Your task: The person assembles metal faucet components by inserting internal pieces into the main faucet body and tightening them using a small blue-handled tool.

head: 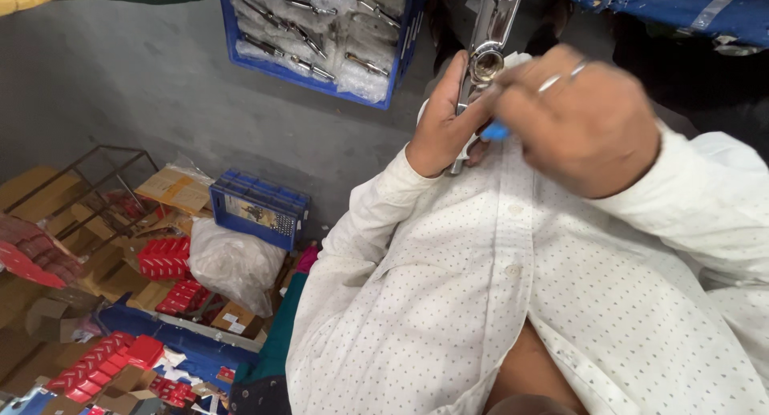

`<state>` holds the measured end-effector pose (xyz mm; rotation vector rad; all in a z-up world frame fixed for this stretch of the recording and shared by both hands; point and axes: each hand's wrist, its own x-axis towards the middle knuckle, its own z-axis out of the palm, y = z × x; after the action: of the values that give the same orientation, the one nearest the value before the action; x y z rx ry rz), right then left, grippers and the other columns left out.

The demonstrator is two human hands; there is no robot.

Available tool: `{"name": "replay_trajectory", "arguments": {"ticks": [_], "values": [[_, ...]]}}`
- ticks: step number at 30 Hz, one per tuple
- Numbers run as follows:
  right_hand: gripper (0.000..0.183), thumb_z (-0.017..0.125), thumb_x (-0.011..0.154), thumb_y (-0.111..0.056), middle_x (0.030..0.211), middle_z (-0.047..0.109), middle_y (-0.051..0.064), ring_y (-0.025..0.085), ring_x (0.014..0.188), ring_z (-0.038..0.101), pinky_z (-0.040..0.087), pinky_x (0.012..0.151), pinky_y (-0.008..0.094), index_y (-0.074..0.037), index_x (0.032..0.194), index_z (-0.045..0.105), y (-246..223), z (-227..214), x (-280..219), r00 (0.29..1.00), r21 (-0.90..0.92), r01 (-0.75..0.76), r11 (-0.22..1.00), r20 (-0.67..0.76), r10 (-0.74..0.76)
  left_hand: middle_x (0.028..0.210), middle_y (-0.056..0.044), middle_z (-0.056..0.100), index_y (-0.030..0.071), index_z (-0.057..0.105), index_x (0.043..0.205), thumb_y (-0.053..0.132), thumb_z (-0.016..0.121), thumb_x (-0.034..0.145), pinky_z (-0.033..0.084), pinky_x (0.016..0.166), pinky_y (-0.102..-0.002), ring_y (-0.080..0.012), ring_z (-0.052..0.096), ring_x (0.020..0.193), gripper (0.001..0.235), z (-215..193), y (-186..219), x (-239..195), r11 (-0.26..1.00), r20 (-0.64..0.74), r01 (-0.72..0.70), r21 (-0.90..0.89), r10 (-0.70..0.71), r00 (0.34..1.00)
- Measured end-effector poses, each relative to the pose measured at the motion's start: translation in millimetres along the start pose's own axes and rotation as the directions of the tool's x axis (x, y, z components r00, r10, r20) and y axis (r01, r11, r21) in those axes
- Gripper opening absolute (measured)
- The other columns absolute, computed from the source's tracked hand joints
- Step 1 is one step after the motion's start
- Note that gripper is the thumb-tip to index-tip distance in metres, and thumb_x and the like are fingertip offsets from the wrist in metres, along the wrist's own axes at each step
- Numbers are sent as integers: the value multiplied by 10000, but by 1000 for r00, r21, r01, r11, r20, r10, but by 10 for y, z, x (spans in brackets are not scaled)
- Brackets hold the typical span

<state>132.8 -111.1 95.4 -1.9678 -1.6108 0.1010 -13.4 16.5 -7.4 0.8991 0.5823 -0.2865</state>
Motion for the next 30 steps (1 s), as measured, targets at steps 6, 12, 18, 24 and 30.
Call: {"name": "replay_trajectory", "arguments": {"ticks": [6, 12, 18, 24, 30], "values": [[103, 773, 842, -30, 942, 726, 110, 230, 755, 683, 515, 553, 327, -38, 909, 696, 219, 133, -217, 994, -121, 108, 987, 47, -103, 742, -29, 589, 40, 471, 1206, 41, 554, 996, 478, 438, -317, -142, 574, 512, 226, -27, -66, 48, 921, -100, -69, 383, 116, 988], [188, 670, 898, 138, 976, 697, 139, 241, 834, 710, 567, 716, 337, 15, 1040, 661, 324, 299, -516, 901, 483, -363, 797, -38, 433, 835, -58, 709, 46, 494, 1279, 36, 636, 949, 491, 537, -318, -151, 643, 606, 360, -227, 107, 226, 483, -153, -281, 829, 680, 717], [302, 767, 856, 23, 998, 687, 154, 343, 904, 653, 500, 744, 429, -2, 1139, 665, 1049, 319, -430, 959, -313, -273, 910, -167, 230, 818, -72, 691, 50, 452, 1379, 38, 601, 1003, 538, 564, -319, -151, 690, 625, 405, -380, 211, 258, 631, -350, -366, 684, 724, 595], [296, 789, 1019, -191, 1033, 611, 153, 307, 936, 590, 459, 859, 426, 3, 1144, 603, 1328, 316, -609, 957, -284, -277, 918, -163, 238, 1090, -155, 638, 98, 498, 1303, 25, 645, 912, 543, 856, -424, -346, 664, 993, 424, -754, -160, 867, 54, 43, -230, 972, 917, 396], [247, 679, 1009, 42, 1175, 607, 168, 307, 987, 615, 511, 880, 383, 41, 1242, 598, 1216, 104, -987, 853, 0, -437, 899, -319, 414, 1093, -213, 625, -5, 542, 1213, 25, 617, 905, 509, 829, -467, -415, 628, 986, 319, -918, -645, 913, 193, -79, -178, 965, 859, 506]]}}
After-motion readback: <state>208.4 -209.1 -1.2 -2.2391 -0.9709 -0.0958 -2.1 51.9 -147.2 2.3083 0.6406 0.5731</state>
